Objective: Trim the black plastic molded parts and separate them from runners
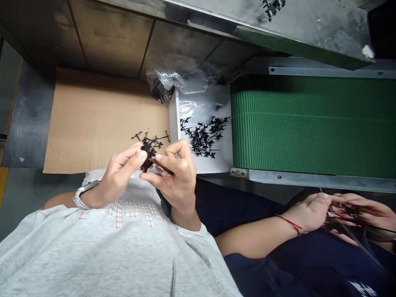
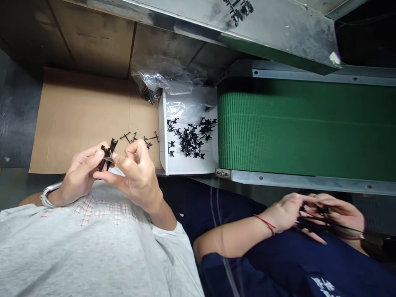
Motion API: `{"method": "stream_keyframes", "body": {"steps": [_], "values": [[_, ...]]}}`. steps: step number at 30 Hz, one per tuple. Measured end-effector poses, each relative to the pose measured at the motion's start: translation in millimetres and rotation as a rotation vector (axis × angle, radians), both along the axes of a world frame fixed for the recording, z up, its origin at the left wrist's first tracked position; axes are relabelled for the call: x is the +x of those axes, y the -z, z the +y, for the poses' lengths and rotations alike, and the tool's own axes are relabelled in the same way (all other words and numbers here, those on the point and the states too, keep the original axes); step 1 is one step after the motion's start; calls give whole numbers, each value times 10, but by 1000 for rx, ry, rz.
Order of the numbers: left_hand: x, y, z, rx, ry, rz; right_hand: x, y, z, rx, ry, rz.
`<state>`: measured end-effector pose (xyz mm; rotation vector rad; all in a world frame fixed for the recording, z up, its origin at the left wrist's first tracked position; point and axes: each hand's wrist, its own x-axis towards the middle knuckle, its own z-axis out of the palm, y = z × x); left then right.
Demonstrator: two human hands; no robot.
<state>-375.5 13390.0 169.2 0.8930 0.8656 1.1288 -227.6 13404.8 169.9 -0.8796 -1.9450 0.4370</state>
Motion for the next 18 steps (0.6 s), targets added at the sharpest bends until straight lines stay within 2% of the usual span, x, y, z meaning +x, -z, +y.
{"method": "stream_keyframes", "body": {"steps": [18], "values": [[17,1,-8,-13,7,15,-20,63,-12,57,24,53]]}}
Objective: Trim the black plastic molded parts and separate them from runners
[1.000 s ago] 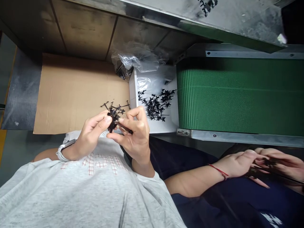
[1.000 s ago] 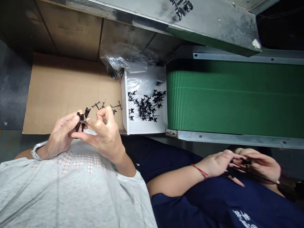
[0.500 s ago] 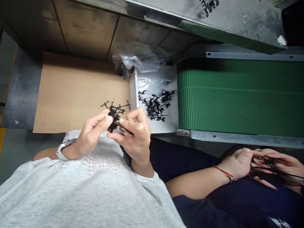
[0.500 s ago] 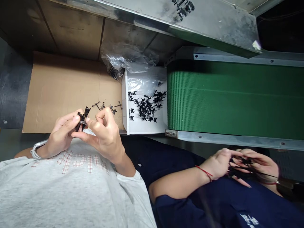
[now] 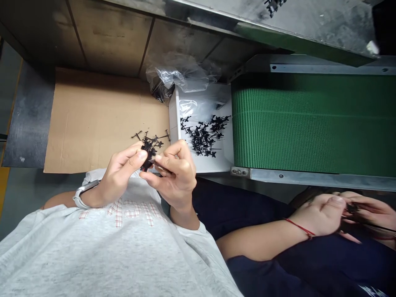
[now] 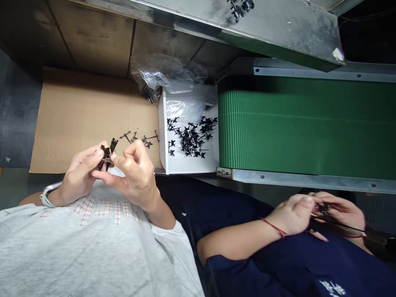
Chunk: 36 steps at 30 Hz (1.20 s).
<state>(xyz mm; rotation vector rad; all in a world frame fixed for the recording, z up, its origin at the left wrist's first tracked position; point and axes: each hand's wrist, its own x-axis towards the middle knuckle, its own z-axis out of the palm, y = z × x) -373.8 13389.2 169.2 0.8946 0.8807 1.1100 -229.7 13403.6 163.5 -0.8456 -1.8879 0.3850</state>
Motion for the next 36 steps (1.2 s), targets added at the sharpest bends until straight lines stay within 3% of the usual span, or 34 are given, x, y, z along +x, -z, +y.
{"method": "stream_keyframes", "body": {"steps": [36], "values": [[10,18,-12,5,-12,-67,-54,11,-9,66,78,-9]]}}
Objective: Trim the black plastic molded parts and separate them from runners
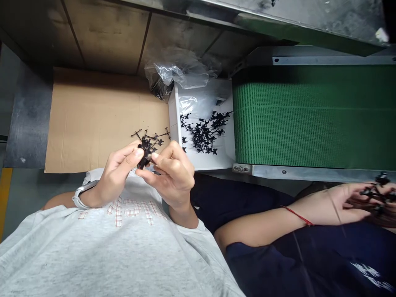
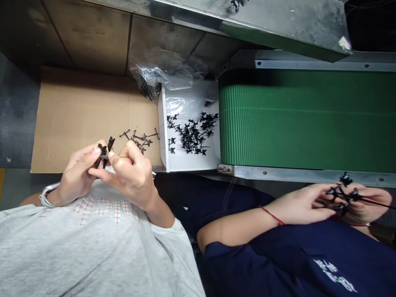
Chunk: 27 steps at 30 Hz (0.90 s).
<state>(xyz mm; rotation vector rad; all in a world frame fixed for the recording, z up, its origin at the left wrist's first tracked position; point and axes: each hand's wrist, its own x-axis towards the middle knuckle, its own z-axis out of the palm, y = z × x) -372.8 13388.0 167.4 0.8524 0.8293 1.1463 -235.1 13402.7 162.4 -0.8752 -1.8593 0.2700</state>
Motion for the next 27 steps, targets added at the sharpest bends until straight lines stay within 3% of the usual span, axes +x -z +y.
{"method": "stream_keyframes", "body": {"steps": [27], "values": [[-26,-27,10,57,38,35,-14,-26,15,41,-11,36]]}}
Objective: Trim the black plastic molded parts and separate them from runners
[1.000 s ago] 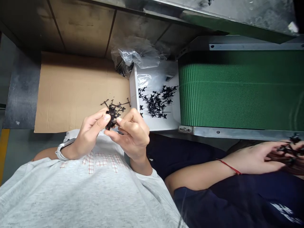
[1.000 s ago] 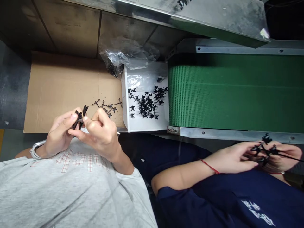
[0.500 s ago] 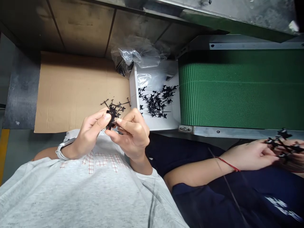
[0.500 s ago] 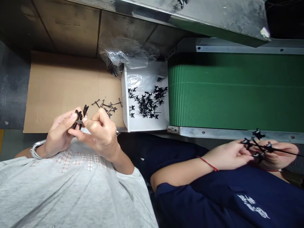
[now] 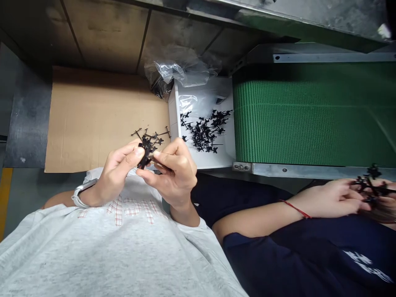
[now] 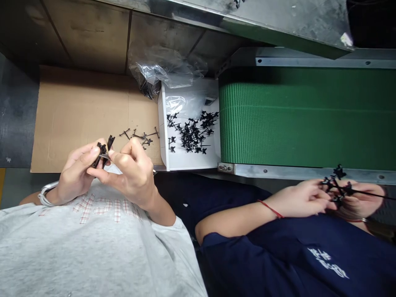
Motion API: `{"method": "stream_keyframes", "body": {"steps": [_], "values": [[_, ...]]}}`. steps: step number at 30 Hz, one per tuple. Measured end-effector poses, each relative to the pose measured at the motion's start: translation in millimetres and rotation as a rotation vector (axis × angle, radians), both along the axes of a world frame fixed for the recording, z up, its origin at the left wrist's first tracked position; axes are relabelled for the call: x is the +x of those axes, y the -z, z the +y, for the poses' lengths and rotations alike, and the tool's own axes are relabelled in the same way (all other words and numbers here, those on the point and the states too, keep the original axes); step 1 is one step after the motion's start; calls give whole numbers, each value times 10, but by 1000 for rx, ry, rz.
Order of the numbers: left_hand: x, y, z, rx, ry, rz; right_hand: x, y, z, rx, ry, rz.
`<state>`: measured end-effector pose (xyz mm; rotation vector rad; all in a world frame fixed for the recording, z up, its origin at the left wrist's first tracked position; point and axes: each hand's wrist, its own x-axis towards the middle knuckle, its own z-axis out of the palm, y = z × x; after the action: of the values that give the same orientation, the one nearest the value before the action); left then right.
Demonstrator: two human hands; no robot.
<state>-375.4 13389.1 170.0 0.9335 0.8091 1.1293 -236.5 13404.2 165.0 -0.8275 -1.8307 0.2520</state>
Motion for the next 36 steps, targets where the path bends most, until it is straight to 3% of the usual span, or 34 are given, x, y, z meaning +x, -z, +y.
{"method": "stream_keyframes", "body": {"steps": [10,23,36], "values": [[7,3,4,-20,-27,86,9,-13,-15,-25,28,-32],[4,-4,2,-24,-37,77,1,14,-7,8,22,-12],[21,2,-5,15,-45,76,23,-1,-43,-64,29,-13]]}}
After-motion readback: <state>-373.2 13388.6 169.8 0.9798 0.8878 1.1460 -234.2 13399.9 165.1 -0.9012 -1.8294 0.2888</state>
